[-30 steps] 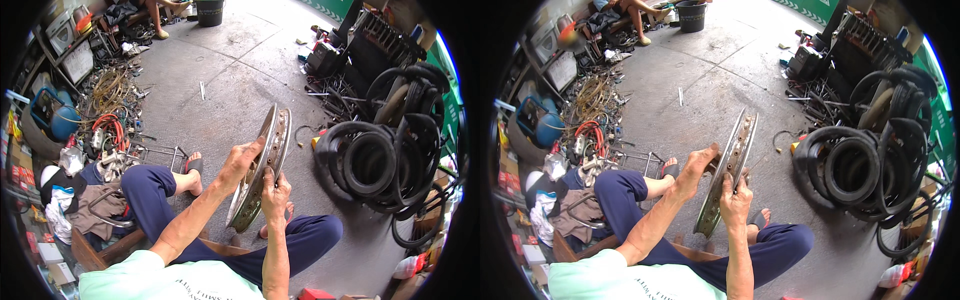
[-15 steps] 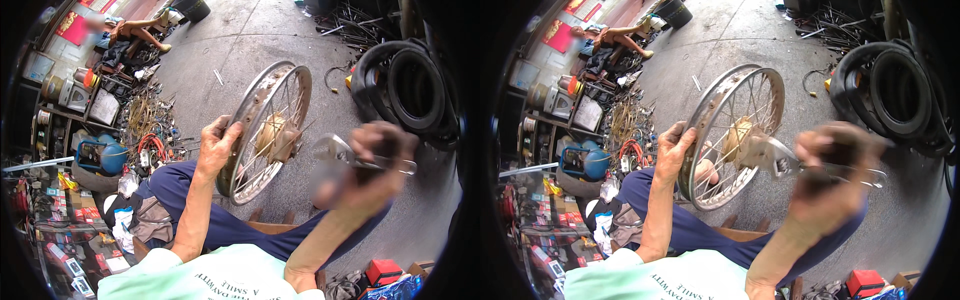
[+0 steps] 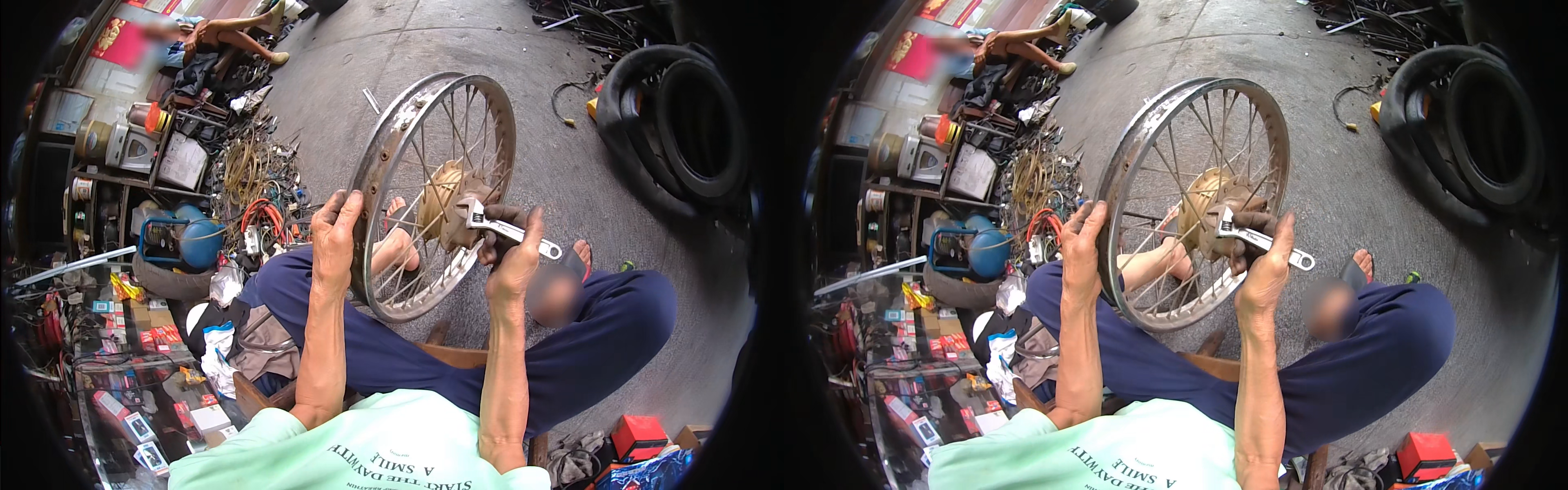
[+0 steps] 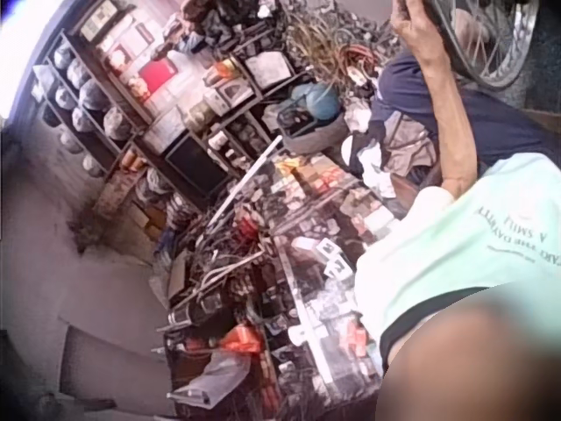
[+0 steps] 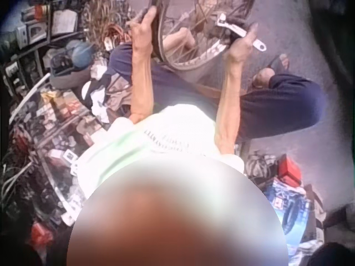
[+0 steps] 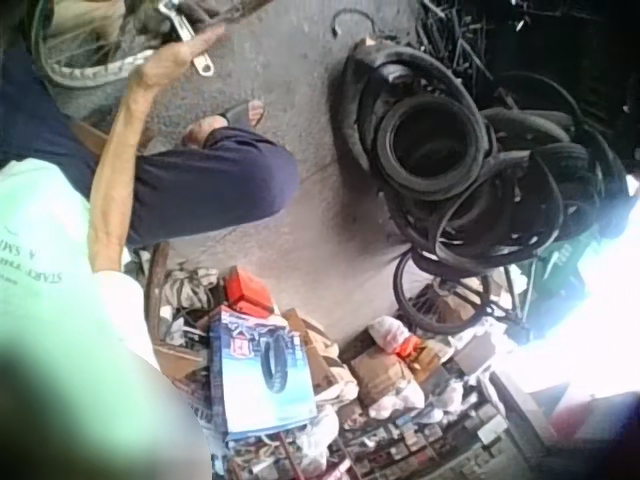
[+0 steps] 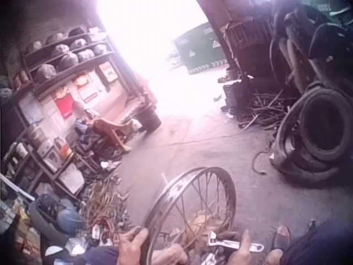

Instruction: The person sits on the floor and uses a wrench to tighten the spokes of a bicycle wheel. They rotate the wheel and adjust multiple spokes around the rim.

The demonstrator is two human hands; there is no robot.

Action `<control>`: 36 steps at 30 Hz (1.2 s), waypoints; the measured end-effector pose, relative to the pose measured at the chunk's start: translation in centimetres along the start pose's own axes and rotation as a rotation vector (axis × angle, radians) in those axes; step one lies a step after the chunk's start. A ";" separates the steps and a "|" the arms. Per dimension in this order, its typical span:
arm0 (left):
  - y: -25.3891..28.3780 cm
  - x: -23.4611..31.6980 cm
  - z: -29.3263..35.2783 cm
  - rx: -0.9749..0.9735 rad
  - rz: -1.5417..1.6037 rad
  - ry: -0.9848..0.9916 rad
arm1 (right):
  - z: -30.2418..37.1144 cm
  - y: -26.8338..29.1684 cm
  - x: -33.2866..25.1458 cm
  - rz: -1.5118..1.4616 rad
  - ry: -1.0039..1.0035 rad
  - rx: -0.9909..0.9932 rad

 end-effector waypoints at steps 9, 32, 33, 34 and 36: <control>-4.6 4.1 -8.5 -0.671 0.172 0.206 | -0.9 7.4 6.0 -0.327 -0.154 0.253; -14.6 8.3 -5.9 -0.758 0.699 0.569 | -2.6 9.4 6.4 -0.431 -0.386 0.698; -14.8 8.5 -5.7 -0.699 0.654 0.572 | -2.7 9.2 6.0 -0.439 -0.352 0.717; -15.1 9.0 -5.5 -0.746 0.676 0.536 | -3.2 10.3 6.3 -0.589 -0.349 0.622; -15.2 9.6 -5.4 -0.810 0.724 0.528 | -4.8 15.0 7.6 -0.998 -0.413 0.287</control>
Point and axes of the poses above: each hand's wrist, its own z-axis away from the middle knuckle, its own y-axis out of the back of the hand, x = y × z, the point moved 5 cm from there along -z, towards the middle knuckle, and after that the axes turned 14 degrees about -z, right-handed, at the moved point
